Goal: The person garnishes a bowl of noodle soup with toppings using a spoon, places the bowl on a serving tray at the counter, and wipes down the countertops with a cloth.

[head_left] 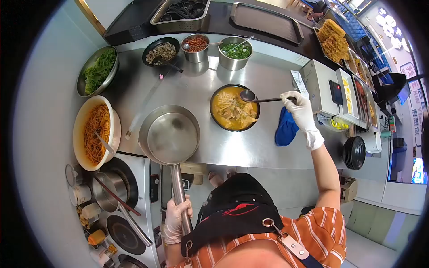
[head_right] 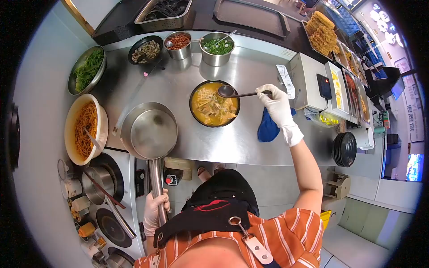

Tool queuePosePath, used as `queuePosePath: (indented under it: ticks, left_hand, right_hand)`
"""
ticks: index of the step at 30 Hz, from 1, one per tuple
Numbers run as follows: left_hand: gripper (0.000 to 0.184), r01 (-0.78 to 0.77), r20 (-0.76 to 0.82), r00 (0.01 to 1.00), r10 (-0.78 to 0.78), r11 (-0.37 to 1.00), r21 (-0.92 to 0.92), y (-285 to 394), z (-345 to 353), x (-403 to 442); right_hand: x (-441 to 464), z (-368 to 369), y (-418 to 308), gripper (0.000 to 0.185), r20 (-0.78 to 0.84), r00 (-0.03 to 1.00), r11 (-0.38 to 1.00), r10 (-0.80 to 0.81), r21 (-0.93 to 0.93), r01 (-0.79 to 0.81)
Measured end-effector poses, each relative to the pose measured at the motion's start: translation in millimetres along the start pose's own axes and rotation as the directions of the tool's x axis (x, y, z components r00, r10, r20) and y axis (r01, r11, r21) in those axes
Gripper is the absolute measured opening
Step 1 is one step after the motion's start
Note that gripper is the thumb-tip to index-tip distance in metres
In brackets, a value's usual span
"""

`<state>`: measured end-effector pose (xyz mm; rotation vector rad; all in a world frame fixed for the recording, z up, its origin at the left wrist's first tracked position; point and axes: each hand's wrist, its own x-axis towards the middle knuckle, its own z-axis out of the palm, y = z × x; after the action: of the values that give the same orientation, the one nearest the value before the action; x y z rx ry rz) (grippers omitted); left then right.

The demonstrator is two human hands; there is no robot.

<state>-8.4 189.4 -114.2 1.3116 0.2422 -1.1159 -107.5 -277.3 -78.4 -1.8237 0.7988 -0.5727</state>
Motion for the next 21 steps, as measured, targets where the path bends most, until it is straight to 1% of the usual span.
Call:
queuePosePath:
  ticks: [2, 4, 7, 8, 12, 14, 15, 17, 21]
  left_hand:
    - [0.033, -0.007, -0.003, 1.000, 0.007, 1.000, -0.003, -1.2, 5.3, -3.1]
    - [0.033, -0.022, -0.016, 1.000, 0.022, 1.000, -0.004, -1.8, 14.1, -6.7]
    - [0.032, -0.028, -0.047, 0.999, 0.027, 0.999, -0.021, -3.6, 25.6, -10.8]
    - [0.032, -0.032, -0.050, 0.998, 0.030, 0.999, -0.021, -4.6, 28.4, -11.3]
    - [0.031, -0.062, -0.102, 0.993, 0.057, 0.997, -0.047, -6.2, 39.5, -13.9]
    - [0.031, -0.065, -0.123, 0.991, 0.058, 0.996, -0.054, -6.9, 42.5, -15.2]
    - [0.031, -0.072, -0.123, 0.990, 0.064, 0.996, -0.060, -8.6, 42.4, -15.2]
    - [0.031, -0.078, -0.127, 0.990, 0.070, 0.995, -0.065, -10.8, 43.7, -15.1]
    - [0.031, -0.089, -0.142, 0.987, 0.078, 0.994, -0.067, -10.3, 50.3, -15.3]
  right_hand:
    - [7.2, 7.0, 11.7, 0.008, -0.010, 1.000, 0.999, -0.027, -0.026, 0.027]
    - [14.5, 11.5, 21.1, 0.008, 0.020, 0.998, 0.997, -0.062, -0.044, 0.063]
    - [22.0, 16.0, 31.1, 0.008, 0.059, 0.997, 0.998, -0.057, -0.036, 0.059]
    - [25.9, 17.8, 39.5, 0.008, 0.068, 0.996, 0.998, -0.065, 0.002, 0.065]
    - [36.1, 15.7, 55.1, 0.009, 0.090, 0.993, 0.996, -0.081, 0.032, 0.078]
    - [37.0, 13.6, 54.7, 0.011, 0.099, 0.988, 0.991, -0.121, -0.054, 0.127]
    - [37.8, 12.3, 54.2, 0.011, 0.100, 0.988, 0.991, -0.121, -0.051, 0.127]
    - [40.1, 9.7, 53.3, 0.013, 0.121, 0.989, 0.985, -0.087, -0.138, 0.104]
    - [46.6, 8.3, 59.8, 0.013, 0.116, 0.988, 0.981, -0.102, -0.155, 0.119]
